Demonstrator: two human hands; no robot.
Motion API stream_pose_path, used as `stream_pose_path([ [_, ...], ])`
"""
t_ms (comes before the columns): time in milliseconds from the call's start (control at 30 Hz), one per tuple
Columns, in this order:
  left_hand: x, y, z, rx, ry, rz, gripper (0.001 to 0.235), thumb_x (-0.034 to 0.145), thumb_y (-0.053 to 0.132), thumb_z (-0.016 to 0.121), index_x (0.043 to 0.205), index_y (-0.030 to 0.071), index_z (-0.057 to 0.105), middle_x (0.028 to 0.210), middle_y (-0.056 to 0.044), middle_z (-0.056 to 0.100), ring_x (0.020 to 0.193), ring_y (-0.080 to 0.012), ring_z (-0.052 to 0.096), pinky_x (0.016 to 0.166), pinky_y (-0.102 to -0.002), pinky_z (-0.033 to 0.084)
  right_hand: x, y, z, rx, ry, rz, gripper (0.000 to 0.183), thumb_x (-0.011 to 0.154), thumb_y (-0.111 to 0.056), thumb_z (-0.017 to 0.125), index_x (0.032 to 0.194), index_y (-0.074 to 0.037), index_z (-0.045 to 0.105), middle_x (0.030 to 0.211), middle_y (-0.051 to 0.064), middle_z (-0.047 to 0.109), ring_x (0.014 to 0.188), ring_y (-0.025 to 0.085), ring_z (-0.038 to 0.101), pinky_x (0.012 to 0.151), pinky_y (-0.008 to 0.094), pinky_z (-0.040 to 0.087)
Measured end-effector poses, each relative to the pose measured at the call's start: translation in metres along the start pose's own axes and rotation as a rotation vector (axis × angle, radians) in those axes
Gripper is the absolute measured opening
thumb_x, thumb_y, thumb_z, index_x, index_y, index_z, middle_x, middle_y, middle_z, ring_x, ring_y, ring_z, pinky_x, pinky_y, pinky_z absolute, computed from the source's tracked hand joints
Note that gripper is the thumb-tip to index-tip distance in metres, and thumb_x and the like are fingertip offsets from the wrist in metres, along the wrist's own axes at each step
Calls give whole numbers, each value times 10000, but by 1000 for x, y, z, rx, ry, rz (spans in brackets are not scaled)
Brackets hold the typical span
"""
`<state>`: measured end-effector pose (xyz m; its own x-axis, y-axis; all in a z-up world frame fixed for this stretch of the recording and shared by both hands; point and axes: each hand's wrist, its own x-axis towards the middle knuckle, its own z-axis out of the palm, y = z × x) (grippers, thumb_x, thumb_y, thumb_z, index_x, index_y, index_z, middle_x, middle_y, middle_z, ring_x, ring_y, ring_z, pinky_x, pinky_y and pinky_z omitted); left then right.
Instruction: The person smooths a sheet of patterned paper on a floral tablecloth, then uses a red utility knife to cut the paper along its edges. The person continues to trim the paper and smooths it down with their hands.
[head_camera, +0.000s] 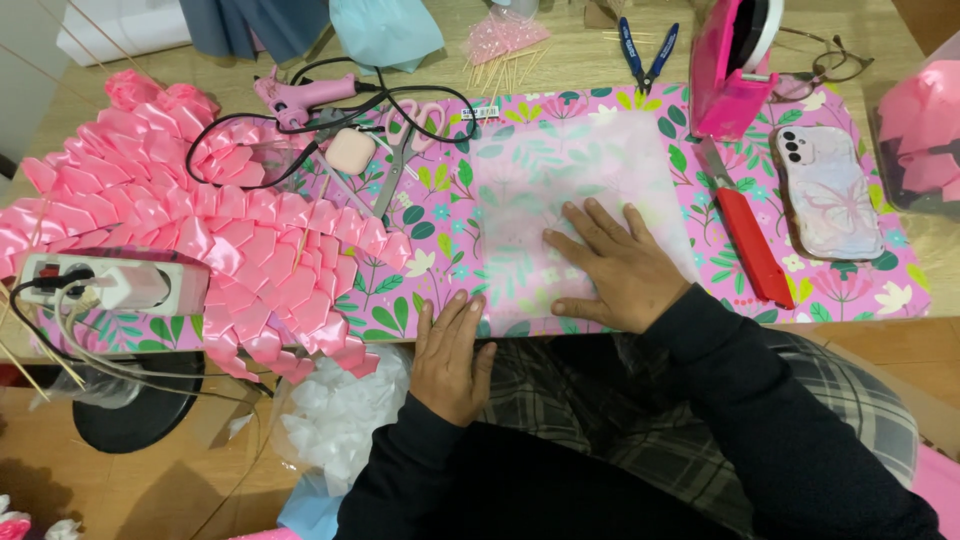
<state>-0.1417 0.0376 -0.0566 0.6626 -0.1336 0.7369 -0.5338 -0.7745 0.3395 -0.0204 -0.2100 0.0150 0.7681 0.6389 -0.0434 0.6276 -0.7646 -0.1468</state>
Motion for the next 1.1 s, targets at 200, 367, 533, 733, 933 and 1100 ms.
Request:
stream_pose_path([
  [200, -3, -2, 2, 1, -5, -7, 525, 1018, 207, 592, 1490, 4, 487, 1388, -134, 639, 1375, -323, 531, 1263, -517, 182, -3, 0, 0, -5, -30, -30, 938, 880, -838, 489, 1605, -264, 333, 1703, 136, 203, 1561, 375, 155, 1230, 619, 28],
  [367, -1, 0, 2, 5, 6, -4, 508, 1031, 213, 574, 1486, 1, 493, 1387, -134, 640, 1373, -325, 534, 1259, -516, 189, -5, -3, -1, -49, -20, -39, 955, 855, -845, 511, 1594, -260, 355, 1692, 143, 239, 1557, 381, 188, 1231, 625, 67],
  [533, -1, 0, 3, 2, 8, -5, 512, 1030, 202, 574, 1493, 3, 486, 1381, -137, 639, 1372, -331, 529, 1260, -520, 182, -6, -2, 2, -61, -10, -45, 973, 842, -869, 492, 1598, -276, 342, 1692, 135, 239, 1555, 375, 195, 1231, 628, 90],
  [733, -1, 0, 3, 3, 2, -5, 526, 1029, 218, 575, 1501, 7, 476, 1385, -134, 633, 1383, -327, 519, 1264, -520, 170, -6, -4, 2, -84, -32, -39, 987, 831, -886, 489, 1598, -284, 338, 1696, 129, 226, 1559, 366, 188, 1230, 634, 106],
  [933, -1, -3, 3, -27, -29, -51, 511, 1037, 231, 546, 1491, 6, 483, 1368, -143, 630, 1365, -344, 527, 1257, -533, 182, -6, -7, 1, -89, -47, -33, 1000, 826, -906, 466, 1598, -285, 334, 1693, 127, 229, 1559, 364, 193, 1234, 633, 111],
  [1100, 48, 20, -9, -154, -26, -154, 468, 1059, 177, 474, 1485, -16, 479, 1377, -205, 579, 1354, -436, 500, 1221, -568, 246, -6, -4, 7, -75, -44, -19, 1000, 824, -929, 422, 1601, -307, 324, 1698, 107, 222, 1560, 353, 186, 1240, 629, 100],
])
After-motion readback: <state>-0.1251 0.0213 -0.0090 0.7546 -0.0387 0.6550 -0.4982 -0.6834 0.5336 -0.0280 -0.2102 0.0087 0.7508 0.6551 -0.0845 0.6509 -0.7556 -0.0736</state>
